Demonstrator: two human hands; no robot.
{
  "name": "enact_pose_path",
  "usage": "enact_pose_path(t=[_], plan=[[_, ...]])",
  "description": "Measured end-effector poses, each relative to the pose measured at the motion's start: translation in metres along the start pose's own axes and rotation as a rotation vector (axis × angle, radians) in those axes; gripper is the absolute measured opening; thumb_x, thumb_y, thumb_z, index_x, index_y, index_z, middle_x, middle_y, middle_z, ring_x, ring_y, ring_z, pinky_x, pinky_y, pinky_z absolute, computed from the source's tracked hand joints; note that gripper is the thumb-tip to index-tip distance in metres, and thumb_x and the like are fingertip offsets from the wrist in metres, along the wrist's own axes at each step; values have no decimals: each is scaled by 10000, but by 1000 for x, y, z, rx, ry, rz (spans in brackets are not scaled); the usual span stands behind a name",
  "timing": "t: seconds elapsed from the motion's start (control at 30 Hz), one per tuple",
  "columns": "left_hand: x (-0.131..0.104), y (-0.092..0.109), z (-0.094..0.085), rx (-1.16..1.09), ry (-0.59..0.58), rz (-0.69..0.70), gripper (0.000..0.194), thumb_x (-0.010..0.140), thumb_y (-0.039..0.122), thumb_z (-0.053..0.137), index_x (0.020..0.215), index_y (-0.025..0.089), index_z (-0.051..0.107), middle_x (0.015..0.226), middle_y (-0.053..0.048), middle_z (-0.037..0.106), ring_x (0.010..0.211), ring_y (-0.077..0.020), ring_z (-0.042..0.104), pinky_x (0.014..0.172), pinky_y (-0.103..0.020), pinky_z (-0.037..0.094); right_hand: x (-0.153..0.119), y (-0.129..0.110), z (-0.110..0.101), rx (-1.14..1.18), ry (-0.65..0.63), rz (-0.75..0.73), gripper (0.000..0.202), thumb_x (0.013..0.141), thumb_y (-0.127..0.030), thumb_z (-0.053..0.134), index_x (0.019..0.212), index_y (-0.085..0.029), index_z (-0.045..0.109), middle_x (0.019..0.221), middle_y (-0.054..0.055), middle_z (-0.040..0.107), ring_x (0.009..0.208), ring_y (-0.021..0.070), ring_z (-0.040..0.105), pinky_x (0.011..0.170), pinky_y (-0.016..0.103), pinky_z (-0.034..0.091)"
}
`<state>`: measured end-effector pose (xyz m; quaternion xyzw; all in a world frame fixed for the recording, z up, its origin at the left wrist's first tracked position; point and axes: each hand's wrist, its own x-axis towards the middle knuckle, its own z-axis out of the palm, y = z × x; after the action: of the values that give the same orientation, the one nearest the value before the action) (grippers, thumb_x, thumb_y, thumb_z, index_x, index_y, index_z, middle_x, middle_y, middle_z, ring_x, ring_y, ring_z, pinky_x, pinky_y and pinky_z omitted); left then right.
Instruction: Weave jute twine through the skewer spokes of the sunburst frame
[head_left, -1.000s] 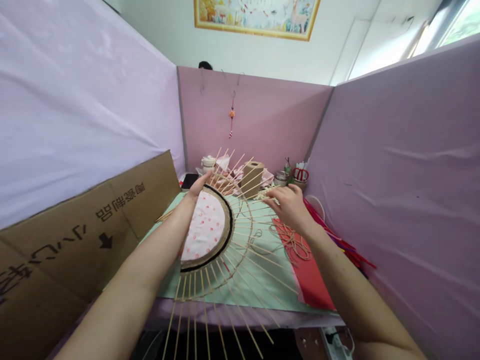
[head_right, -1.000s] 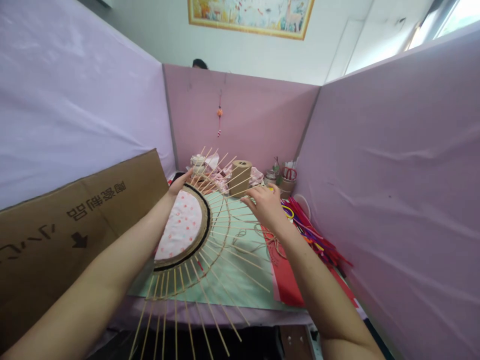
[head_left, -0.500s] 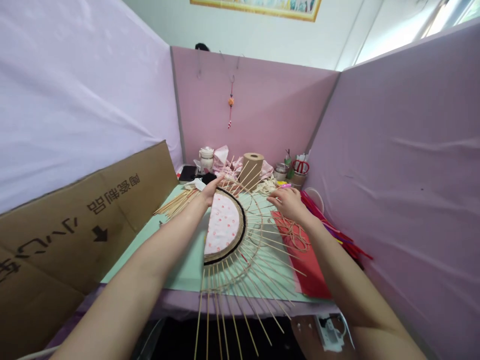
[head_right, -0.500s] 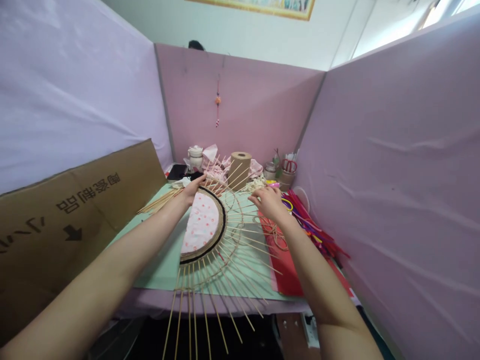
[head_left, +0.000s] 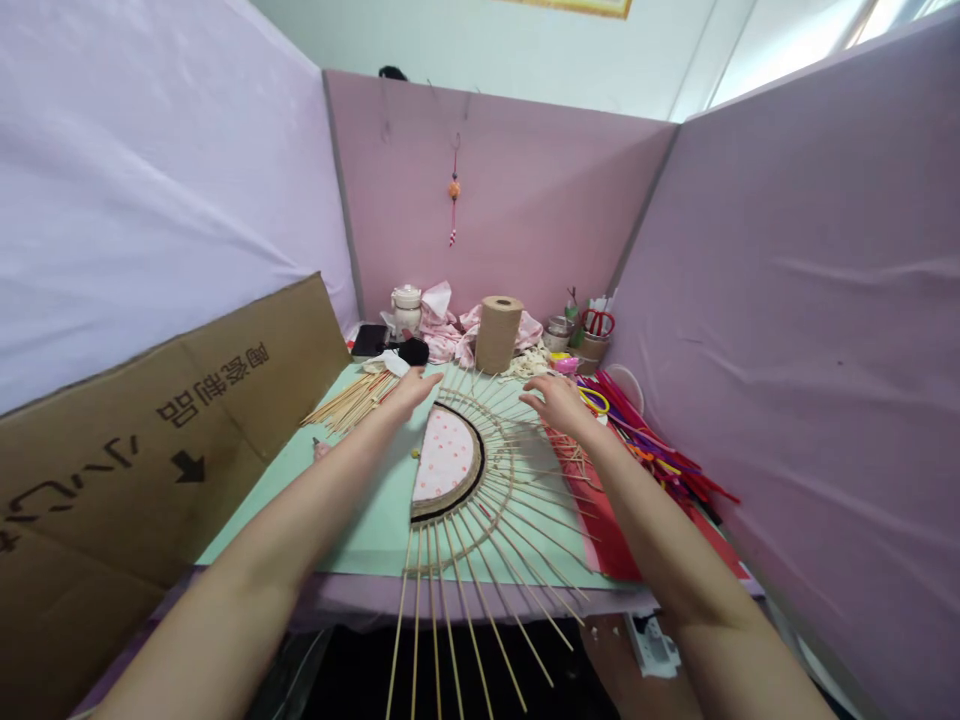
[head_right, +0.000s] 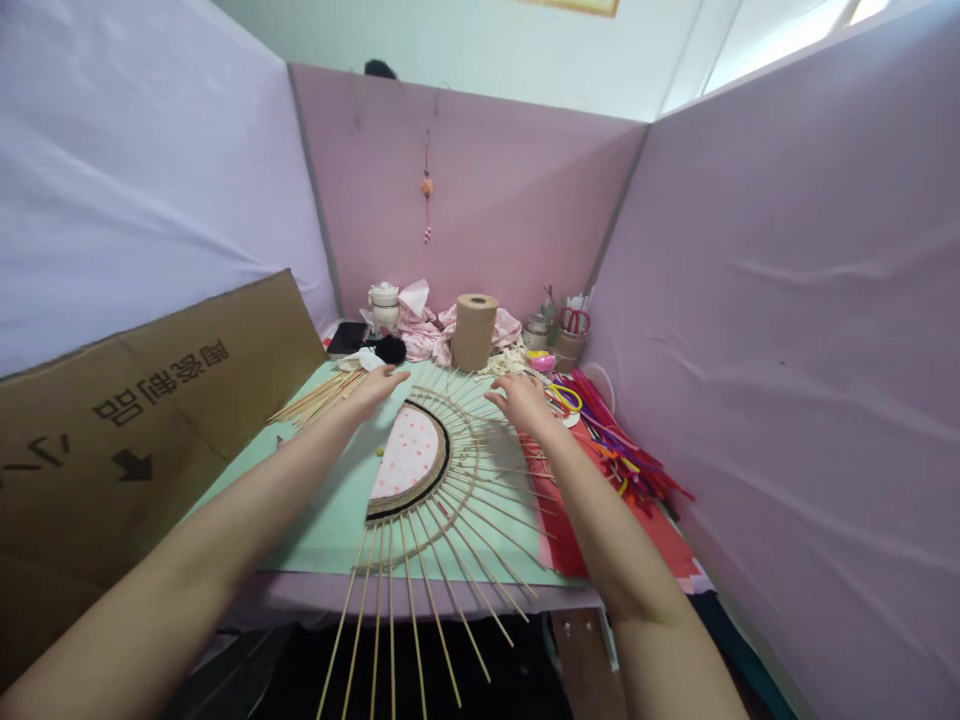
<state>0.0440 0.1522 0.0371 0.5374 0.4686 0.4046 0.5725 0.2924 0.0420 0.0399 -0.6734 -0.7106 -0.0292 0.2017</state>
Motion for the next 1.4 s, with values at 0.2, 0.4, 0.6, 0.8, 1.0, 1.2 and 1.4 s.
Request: enact_pose_path(t=[0.2, 0.4, 0.6, 0.8, 1.0, 1.2, 1.4], plan=[[-61, 21, 32, 148, -188, 453, 290, 687, 296, 722, 930, 146, 671, 949, -75, 695, 909, -192, 625, 864, -305, 448, -15, -46, -7, 642, 204, -69, 266, 854, -408, 527, 876, -178, 659, 895, 56, 692, 852, 183, 613, 811, 301, 441], [-110, 20, 46, 144, -212, 672, 158, 717, 263, 709, 848, 174, 698, 823, -41, 701, 769, -162, 637, 724, -281, 496, -33, -73, -7, 900, 107, -45, 290, 830, -459, 563, 835, -184, 655, 814, 26, 673, 800, 168, 596, 765, 287, 442], [-105, 21, 28, 260, -441, 928, 80, 793, 220, 641, 782, 194, 715, 730, -34, 695, 690, -141, 628, 687, -268, 486, -50, -78, -17, 1173, -230, 50, 311, 771, -475, 654, 716, -170, 661, 701, 2, 637, 708, 133, 563, 748, 274, 427], [-107, 16, 34, 239, -531, 974, 117, 816, 202, 594, 736, 173, 674, 712, -42, 677, 683, -140, 609, 683, -270, 464, -64, -82, -12, 1497, -511, 151, 344, 727, -491, 705, 707, -152, 650, 655, -1, 598, 613, 98, 534, 670, 262, 428], [-104, 28, 55, 260, -184, 875, 147, 879, 216, 457, 750, 183, 521, 701, 3, 532, 688, -126, 495, 666, -257, 393, -78, -72, -35, 1315, -297, 123, 278, 767, -443, 681, 746, -167, 656, 733, 17, 636, 722, 124, 584, 768, 288, 462], [-120, 46, 116, 547, -265, 867, 328, 928, 298, 349, 623, 199, 417, 614, 10, 480, 600, -127, 450, 579, -263, 339, -121, -50, -113, 1064, 360, 189, 133, 796, -369, 661, 808, -237, 665, 749, 0, 641, 708, 128, 585, 695, 273, 467], [-199, -28, 220, 934, -1120, 916, 143, 708, 93, 618, 620, 201, 588, 771, -21, 701, 701, -170, 626, 524, -263, 401, -154, -52, -157, 872, 441, 207, 61, 786, -355, 665, 773, -297, 675, 752, 44, 646, 693, 180, 590, 612, 321, 458]])
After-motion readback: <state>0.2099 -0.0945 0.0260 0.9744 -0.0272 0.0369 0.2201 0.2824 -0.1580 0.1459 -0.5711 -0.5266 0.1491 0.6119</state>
